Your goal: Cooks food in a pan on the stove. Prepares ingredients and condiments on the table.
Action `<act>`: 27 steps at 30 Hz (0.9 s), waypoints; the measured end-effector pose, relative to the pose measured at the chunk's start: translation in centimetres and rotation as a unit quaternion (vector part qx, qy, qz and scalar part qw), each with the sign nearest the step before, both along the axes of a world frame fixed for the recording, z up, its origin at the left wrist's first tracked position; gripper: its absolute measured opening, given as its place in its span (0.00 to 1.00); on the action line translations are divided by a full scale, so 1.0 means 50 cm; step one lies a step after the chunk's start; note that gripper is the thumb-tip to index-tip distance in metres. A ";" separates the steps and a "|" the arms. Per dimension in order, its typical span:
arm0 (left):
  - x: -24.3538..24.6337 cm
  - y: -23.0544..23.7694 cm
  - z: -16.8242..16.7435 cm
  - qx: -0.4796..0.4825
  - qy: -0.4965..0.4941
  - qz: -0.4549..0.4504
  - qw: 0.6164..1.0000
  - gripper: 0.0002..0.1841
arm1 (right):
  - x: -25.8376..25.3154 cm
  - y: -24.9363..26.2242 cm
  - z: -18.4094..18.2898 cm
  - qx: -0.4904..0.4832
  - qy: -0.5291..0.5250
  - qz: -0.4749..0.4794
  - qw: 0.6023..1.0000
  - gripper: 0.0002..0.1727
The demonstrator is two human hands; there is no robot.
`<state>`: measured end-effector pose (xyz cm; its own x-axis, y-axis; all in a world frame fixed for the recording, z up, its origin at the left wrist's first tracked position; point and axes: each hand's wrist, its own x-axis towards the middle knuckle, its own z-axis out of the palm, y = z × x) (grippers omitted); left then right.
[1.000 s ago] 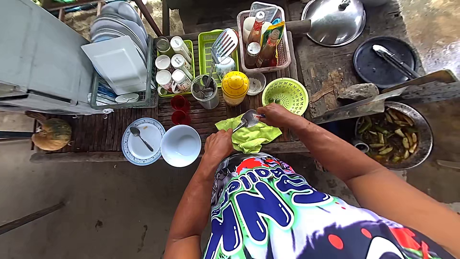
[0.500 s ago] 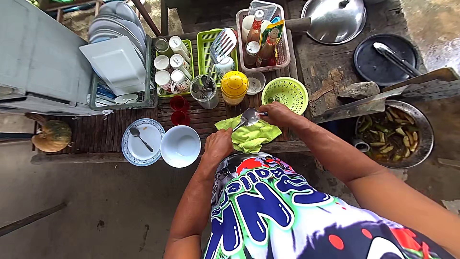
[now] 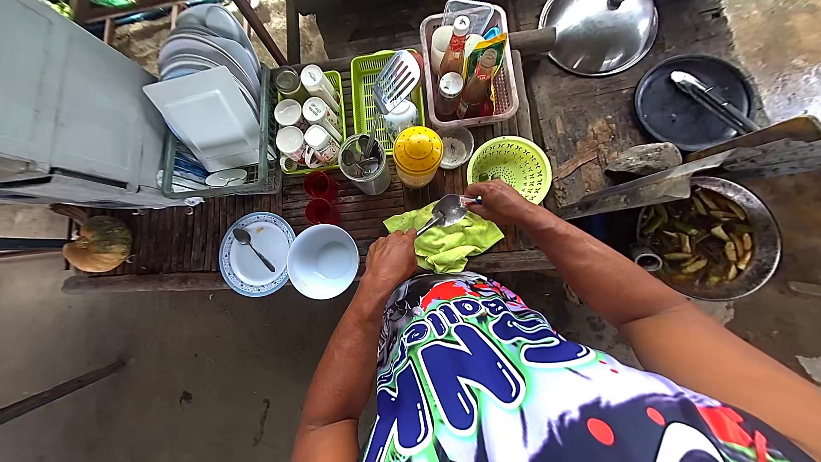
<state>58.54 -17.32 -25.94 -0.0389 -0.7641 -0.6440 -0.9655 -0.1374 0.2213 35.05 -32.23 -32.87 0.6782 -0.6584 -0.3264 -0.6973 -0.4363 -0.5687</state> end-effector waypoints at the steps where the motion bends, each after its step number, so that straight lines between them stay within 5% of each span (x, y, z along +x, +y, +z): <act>1: 0.000 0.000 0.000 0.000 0.001 0.000 1.000 0.21 | 0.000 0.000 0.001 0.006 0.005 0.000 1.000 0.05; 27: -0.007 -0.025 0.001 0.005 0.003 -0.016 1.000 0.21 | -0.001 -0.014 0.005 0.025 0.002 -0.008 1.000 0.05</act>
<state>58.18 -18.57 -25.90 -0.0675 -0.7554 -0.6518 -0.9682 -0.1081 0.2255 34.99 -32.94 -32.60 0.6664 -0.6523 -0.3611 -0.7061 -0.3967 -0.5865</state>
